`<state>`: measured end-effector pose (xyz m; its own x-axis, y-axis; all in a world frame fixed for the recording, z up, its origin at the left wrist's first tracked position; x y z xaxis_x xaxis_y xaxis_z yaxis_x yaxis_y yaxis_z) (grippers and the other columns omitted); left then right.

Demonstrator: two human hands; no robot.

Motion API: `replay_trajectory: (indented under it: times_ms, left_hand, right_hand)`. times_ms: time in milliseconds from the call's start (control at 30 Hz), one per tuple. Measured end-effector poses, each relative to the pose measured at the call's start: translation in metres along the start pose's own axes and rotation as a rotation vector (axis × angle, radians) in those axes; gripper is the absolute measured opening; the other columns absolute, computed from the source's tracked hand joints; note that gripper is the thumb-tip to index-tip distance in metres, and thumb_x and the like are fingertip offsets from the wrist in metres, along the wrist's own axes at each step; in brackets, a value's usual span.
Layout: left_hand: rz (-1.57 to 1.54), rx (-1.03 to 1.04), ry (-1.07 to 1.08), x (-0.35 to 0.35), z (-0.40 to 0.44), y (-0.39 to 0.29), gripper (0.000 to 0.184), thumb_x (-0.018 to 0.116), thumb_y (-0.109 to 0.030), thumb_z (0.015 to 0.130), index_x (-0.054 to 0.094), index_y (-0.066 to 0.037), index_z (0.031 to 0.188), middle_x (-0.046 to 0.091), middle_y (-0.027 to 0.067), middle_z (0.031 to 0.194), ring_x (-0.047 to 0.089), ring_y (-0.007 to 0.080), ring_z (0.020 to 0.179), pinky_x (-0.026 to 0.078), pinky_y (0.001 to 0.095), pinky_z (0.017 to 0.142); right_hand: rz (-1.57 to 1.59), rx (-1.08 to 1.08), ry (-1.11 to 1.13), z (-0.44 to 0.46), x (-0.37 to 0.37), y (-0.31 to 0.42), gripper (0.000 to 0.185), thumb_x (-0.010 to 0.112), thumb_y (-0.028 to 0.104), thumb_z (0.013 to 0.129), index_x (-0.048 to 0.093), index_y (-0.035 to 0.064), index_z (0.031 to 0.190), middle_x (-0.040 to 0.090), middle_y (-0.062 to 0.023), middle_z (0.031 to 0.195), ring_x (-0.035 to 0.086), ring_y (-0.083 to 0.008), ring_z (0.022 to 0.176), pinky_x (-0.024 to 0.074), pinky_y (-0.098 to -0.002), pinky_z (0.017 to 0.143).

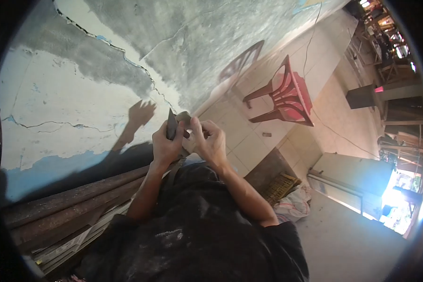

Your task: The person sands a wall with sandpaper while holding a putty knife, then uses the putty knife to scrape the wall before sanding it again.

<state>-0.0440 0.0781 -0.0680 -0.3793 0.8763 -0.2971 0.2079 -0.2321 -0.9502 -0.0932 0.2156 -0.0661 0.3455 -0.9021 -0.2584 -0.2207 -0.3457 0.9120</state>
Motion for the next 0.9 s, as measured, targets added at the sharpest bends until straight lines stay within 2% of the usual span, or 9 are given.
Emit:
replay_trajectory:
  times_ms: [100,200,333,433,567,667,800,833,900]
  left_hand:
    - [0.182,0.335,-0.018,0.013,-0.003,0.015,0.03,0.067,-0.008,0.078,0.064,-0.003,0.108,0.07,0.0114,0.09,0.07,0.023,0.079,0.054,0.0323,0.069]
    - [0.153,0.603,-0.003,0.022,-0.003,0.017,0.041,0.069,-0.004,0.071,0.065,-0.009,0.111,0.069,0.0092,0.098,0.068,0.026,0.084,0.054,0.0344,0.07]
    - [0.26,0.64,0.346,0.019,-0.003,0.023,0.048,0.071,-0.01,0.069,0.062,-0.012,0.117,0.069,0.0067,0.1,0.067,0.0254,0.086,0.053,0.0357,0.07]
    - [0.326,0.638,0.441,0.013,0.002,0.02,0.051,0.071,-0.013,0.07,0.059,-0.012,0.12,0.069,0.0075,0.101,0.067,0.0266,0.087,0.053,0.0366,0.07]
    - [0.23,0.493,0.366,-0.019,0.005,0.005,0.041,0.072,-0.012,0.075,0.062,-0.009,0.115,0.069,0.009,0.101,0.067,0.025,0.088,0.052,0.0338,0.075]
    - [0.101,0.388,0.2,-0.046,0.0,-0.012,0.034,0.075,-0.008,0.079,0.063,-0.004,0.11,0.069,0.0102,0.101,0.066,0.0165,0.089,0.05,0.0281,0.08]
    - [0.086,0.588,-0.137,-0.085,-0.006,-0.039,0.025,0.077,-0.005,0.079,0.063,0.0,0.098,0.07,0.0113,0.098,0.067,0.0157,0.083,0.052,0.0272,0.072]
    - [0.226,0.788,-0.25,-0.095,-0.009,-0.056,0.026,0.078,-0.005,0.077,0.062,0.0,0.096,0.069,0.0129,0.098,0.067,0.0167,0.082,0.052,0.0269,0.071]
    - [0.319,0.773,-0.426,-0.122,-0.026,-0.059,0.023,0.071,-0.009,0.08,0.057,0.001,0.096,0.064,0.0117,0.089,0.063,0.0183,0.072,0.049,0.0258,0.065]
  right_hand:
    - [0.105,-0.166,-0.011,-0.006,0.005,-0.007,0.055,0.042,0.048,0.099,0.065,-0.0021,0.105,0.062,-0.0115,0.1,0.058,-0.0132,0.088,0.0456,-0.029,0.072]
    - [0.587,0.148,0.105,-0.013,0.003,-0.008,0.06,0.036,0.053,0.099,0.061,0.0008,0.113,0.063,-0.0096,0.1,0.059,-0.0153,0.089,0.0457,-0.029,0.076]
    - [1.095,0.371,0.385,0.004,-0.008,-0.033,0.063,0.035,0.056,0.098,0.059,0.0002,0.11,0.064,-0.0083,0.094,0.062,-0.0174,0.077,0.0509,-0.0279,0.068]
    - [0.747,0.206,0.147,-0.005,-0.003,-0.02,0.053,0.041,0.049,0.098,0.059,-0.0003,0.106,0.064,-0.0106,0.095,0.064,-0.0184,0.075,0.0536,-0.0284,0.066]
    - [0.853,0.334,0.069,0.014,0.013,-0.024,0.047,0.043,0.041,0.1,0.057,-0.0008,0.115,0.064,-0.0112,0.094,0.065,-0.0212,0.08,0.0539,-0.0309,0.074]
    - [0.632,0.249,-0.09,0.021,0.035,-0.019,0.045,0.045,0.031,0.101,0.043,-0.0013,0.133,0.057,-0.0114,0.12,0.057,-0.0188,0.107,0.0457,-0.0339,0.093]
    - [-0.175,-0.616,-0.273,0.034,0.062,-0.012,0.043,0.04,0.015,0.1,0.038,0.0028,0.141,0.041,-0.0127,0.145,0.033,-0.0334,0.136,0.0315,-0.0371,0.107]
    - [-0.205,-0.664,-0.254,0.035,0.067,-0.012,0.051,0.044,0.008,0.095,0.034,0.0074,0.145,0.032,-0.0122,0.151,0.02,-0.0392,0.141,0.0203,-0.0433,0.112]
    - [-0.328,-0.754,-0.309,0.037,0.081,-0.012,0.055,0.047,0.005,0.092,0.035,0.009,0.145,0.031,-0.0121,0.151,0.021,-0.0402,0.141,0.0173,-0.0515,0.112]
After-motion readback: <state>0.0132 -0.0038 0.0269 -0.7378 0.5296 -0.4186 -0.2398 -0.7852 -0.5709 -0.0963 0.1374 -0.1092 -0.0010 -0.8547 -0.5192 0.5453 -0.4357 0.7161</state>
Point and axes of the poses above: each hand's wrist, its own z-axis towards the middle knuckle, its own x-axis out of the palm, y = z × x, the point moved 1 cm from there along z, towards the middle knuckle
